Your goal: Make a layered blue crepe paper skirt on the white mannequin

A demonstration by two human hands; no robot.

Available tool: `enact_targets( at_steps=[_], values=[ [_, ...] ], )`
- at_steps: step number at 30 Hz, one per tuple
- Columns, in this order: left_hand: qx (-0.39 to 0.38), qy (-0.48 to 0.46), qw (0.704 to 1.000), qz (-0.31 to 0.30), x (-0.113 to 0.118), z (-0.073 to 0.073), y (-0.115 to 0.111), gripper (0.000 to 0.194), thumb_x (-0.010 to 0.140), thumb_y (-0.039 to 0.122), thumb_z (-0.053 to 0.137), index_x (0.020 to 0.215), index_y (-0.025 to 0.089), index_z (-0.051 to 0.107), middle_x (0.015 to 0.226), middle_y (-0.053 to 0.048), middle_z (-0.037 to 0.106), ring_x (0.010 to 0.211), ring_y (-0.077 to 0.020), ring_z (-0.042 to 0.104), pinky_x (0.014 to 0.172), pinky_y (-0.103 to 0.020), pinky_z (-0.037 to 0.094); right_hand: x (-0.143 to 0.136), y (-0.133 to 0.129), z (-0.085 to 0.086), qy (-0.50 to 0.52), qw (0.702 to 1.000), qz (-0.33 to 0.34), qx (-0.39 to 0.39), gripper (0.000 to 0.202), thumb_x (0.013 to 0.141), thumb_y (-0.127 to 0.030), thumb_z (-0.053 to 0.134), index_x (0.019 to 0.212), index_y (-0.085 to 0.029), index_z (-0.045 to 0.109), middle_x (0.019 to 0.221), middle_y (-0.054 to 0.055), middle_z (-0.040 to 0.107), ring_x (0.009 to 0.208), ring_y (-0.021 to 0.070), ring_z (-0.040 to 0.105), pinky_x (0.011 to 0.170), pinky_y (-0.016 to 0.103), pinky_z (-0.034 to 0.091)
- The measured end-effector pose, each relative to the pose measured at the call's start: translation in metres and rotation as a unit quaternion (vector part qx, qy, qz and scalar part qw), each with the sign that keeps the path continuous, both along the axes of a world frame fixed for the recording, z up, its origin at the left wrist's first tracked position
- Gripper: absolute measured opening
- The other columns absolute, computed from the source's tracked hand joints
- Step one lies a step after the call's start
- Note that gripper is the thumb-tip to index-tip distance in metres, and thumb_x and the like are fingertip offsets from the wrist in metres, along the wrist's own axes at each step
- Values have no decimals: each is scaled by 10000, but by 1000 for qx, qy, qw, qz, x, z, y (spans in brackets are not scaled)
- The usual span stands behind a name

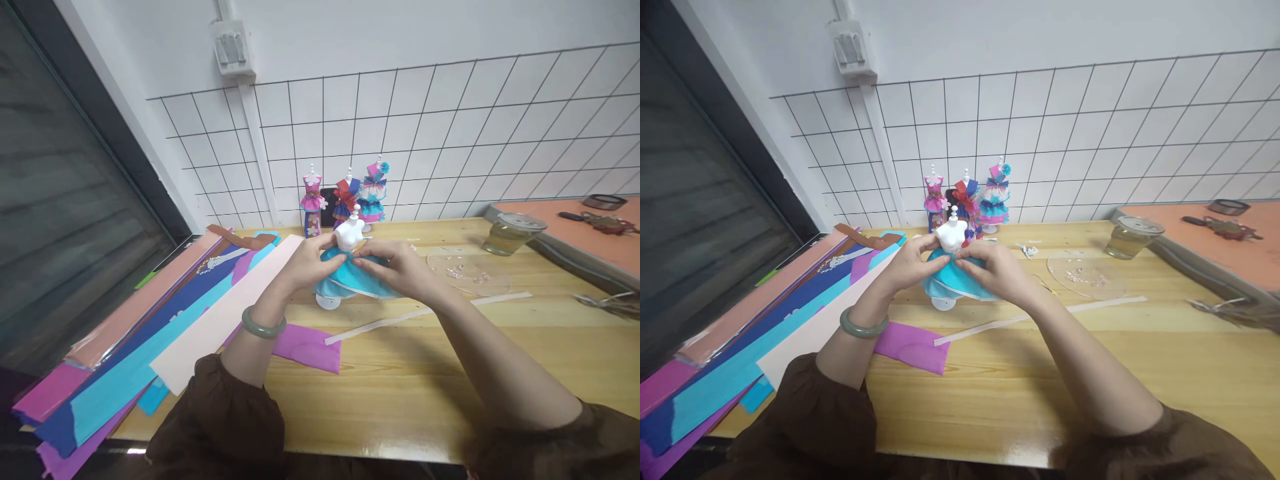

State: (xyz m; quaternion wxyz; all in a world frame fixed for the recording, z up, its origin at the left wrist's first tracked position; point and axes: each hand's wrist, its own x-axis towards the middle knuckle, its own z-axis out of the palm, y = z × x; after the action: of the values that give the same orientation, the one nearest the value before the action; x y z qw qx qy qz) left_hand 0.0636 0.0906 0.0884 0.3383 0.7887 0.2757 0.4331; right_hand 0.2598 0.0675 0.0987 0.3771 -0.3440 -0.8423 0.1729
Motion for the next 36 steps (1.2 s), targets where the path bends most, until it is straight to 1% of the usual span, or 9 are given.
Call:
enact_targets(
  at_steps=[5, 8, 15, 21, 28, 33, 36],
  values=[
    [9, 6, 1000, 2, 1, 2, -2, 428, 785, 172, 583, 1212, 150, 556, 1207, -99, 611, 1119, -217, 562, 957, -366, 455, -4, 2, -3, 21, 997, -78, -10, 160, 798, -304, 595, 810, -176, 689, 810, 48, 705, 735, 187, 623, 659, 292, 459],
    [15, 17, 1000, 6, 1, 3, -4, 411, 791, 181, 574, 1202, 155, 565, 1199, -93, 616, 1108, -216, 566, 952, -368, 455, -5, 2, -4, 18, 995, -100, -10, 191, 796, -341, 596, 786, -173, 688, 764, 44, 697, 684, 179, 609, 604, 277, 439],
    [20, 19, 1000, 1, 1, 3, -4, 418, 793, 176, 566, 1210, 160, 562, 1204, -89, 613, 1109, -212, 565, 946, -358, 457, -3, 6, -8, 27, 994, -102, -3, 232, 810, -381, 577, 794, -178, 688, 763, 42, 692, 675, 172, 598, 601, 275, 431],
    [14, 13, 1000, -10, 1, 4, -4, 436, 784, 156, 556, 1221, 154, 548, 1223, -99, 600, 1136, -217, 551, 959, -359, 451, -5, 8, -10, 28, 994, -110, 1, 227, 811, -378, 583, 800, -176, 684, 744, 38, 686, 661, 166, 589, 588, 267, 420],
    [15, 4, 1000, -12, 3, -3, 1, 441, 773, 140, 547, 1214, 132, 530, 1247, -113, 578, 1166, -221, 530, 1006, -369, 415, -5, 14, -16, 29, 990, -134, 23, 230, 796, -398, 611, 753, -176, 652, 692, 23, 652, 615, 143, 544, 555, 251, 381],
    [5, -10, 999, -31, 4, -4, 4, 466, 773, 153, 548, 1238, 140, 522, 1276, -111, 557, 1218, -228, 486, 1028, -371, 392, -5, 14, -16, 38, 990, -138, 10, 243, 788, -412, 616, 794, -173, 658, 715, 29, 660, 630, 152, 557, 570, 258, 393],
    [-3, -11, 999, -44, 3, -4, 4, 493, 767, 133, 536, 1258, 157, 514, 1306, -97, 536, 1267, -230, 434, 1047, -380, 373, -4, 14, -15, 45, 990, -135, -3, 250, 783, -403, 623, 859, -168, 661, 783, 45, 680, 686, 172, 588, 604, 271, 414]
  ],
)
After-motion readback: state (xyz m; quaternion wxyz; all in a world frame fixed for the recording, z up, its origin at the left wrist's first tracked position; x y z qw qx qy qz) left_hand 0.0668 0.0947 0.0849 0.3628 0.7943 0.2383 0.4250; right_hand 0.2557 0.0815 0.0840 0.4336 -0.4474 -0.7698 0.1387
